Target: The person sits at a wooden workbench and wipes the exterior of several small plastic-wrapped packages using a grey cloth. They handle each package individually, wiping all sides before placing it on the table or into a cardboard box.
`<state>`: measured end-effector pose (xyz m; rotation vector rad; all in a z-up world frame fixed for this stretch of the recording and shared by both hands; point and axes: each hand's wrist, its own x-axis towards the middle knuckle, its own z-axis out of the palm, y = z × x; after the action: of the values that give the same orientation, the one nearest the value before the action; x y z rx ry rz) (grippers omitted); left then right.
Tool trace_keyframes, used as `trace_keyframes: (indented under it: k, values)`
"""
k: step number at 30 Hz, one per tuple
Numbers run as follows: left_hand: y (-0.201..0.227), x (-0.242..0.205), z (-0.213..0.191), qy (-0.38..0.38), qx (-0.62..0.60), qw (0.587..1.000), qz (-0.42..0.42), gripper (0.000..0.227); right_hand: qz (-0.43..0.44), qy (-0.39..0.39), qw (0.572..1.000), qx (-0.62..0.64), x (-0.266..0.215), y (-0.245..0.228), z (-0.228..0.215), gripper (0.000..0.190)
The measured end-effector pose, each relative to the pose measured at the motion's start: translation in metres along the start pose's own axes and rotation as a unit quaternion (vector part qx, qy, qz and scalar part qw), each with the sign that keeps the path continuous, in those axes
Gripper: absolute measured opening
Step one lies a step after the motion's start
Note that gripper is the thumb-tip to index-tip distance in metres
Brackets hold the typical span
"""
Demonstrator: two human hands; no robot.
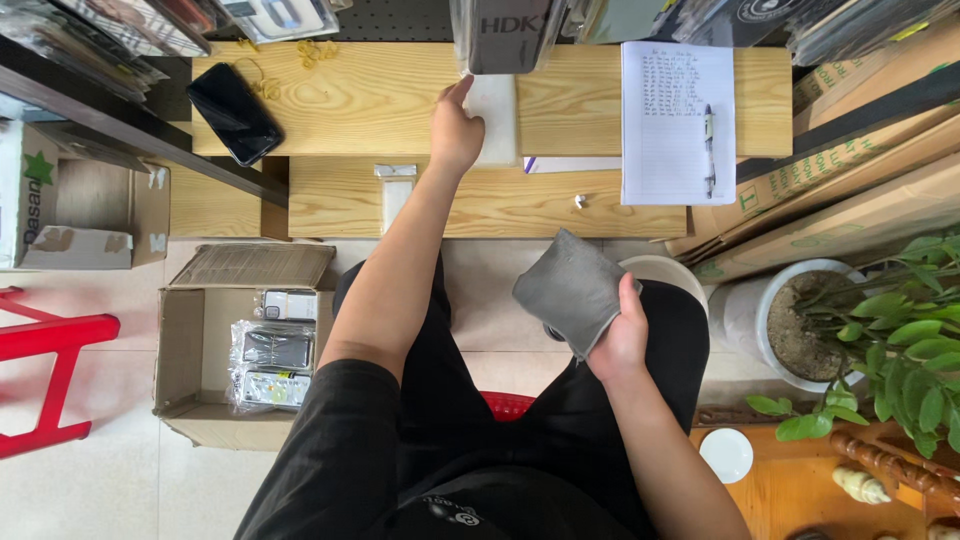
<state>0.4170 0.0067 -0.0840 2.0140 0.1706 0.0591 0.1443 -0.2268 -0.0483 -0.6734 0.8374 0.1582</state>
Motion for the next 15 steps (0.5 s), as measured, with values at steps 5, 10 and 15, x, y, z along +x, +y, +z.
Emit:
trace_keyframes:
  k: [5, 10, 15]
  values:
    - [-0.004, 0.0, 0.003, 0.042, 0.062, 0.995, 0.069, 0.075, 0.001, -0.01, 1.0, -0.013, 0.001, 0.008, -0.005, 0.054]
    - [-0.005, -0.007, 0.005, 0.075, 0.092, 0.99, 0.078, 0.067, -0.017, -0.021, 1.0, -0.013, 0.004, 0.011, -0.011, 0.057]
    - [-0.004, -0.015, -0.002, 0.038, 0.073, 0.995, 0.05, 0.053, -0.015, -0.03, 0.999, -0.005, -0.006, 0.006, -0.001, 0.06]
